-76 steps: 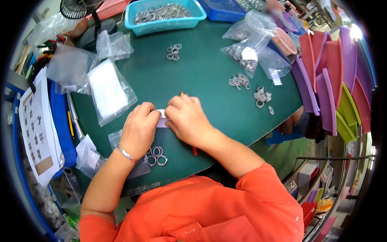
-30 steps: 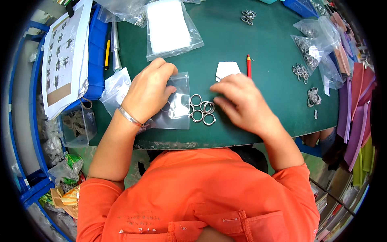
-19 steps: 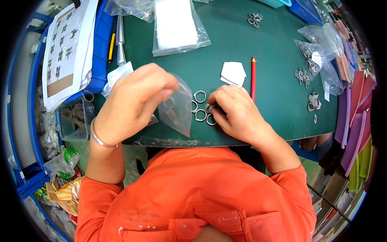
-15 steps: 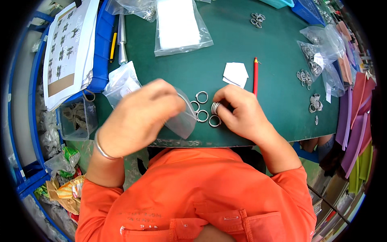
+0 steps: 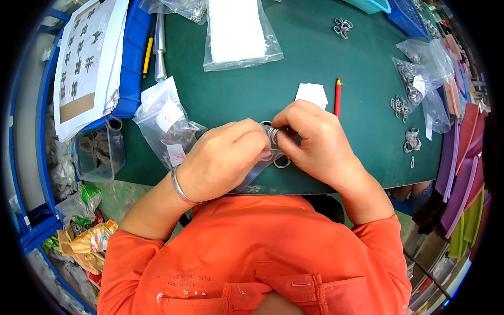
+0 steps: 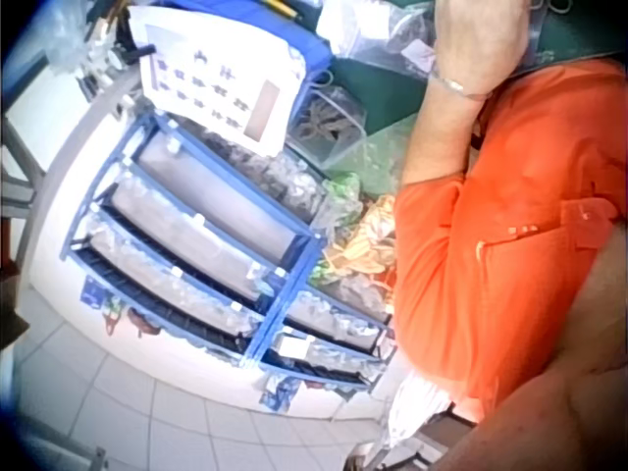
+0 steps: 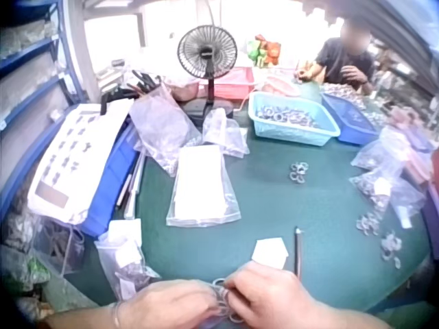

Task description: The person sorts and packs small metal rings and decorative silver components into clear plastic bags at a workbench. They handle the items by hand, placing them into bags and occasionally using a red pencil to move pieces. The person also inspects a cluster of decorative components and separates them before packaging.

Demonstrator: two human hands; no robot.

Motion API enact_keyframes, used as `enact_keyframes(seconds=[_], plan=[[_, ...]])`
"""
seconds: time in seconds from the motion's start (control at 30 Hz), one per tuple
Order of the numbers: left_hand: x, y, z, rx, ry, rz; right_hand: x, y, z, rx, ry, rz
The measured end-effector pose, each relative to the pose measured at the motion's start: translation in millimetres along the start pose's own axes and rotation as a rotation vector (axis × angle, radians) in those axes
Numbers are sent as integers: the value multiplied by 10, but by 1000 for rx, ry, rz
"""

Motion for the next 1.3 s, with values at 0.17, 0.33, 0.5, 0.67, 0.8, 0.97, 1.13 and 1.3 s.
enact_keyframes(seconds=[0.17, 0.33, 0.5, 0.67, 0.8, 0.97, 1.13, 1.3], plan=[[-44, 41, -12, 89, -1, -43, 39, 12, 8, -54, 95, 119], [-143, 150, -79, 212, -14, -81, 121, 4, -4, -80, 169, 248], [-193, 125, -91, 210, -7, -99, 207, 27, -22, -76, 241, 357], [-194, 121, -93, 212, 15, -104, 326, 98, -66, -80, 409, 768], [-194, 125, -87, 214, 19, -101, 387, 58, -54, -144, 476, 993], [-199, 134, -80, 211, 32, -98, 395, 18, -41, -180, 529, 973], [-194, 113, -81, 221, 12, -104, 378, -2, -15, -179, 557, 999], [-209, 50, -127, 237, 37, -125, 337, 58, 9, -146, 454, 964]])
Point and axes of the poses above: each hand's wrist, its own z-axis towards the middle knuckle, its own y-axis out of the palm, x = y × z, the point moved 3 cm from there along z, towards the middle knuckle, and after that the axes turned 5 degrees about -x, right-handed, at the moved point
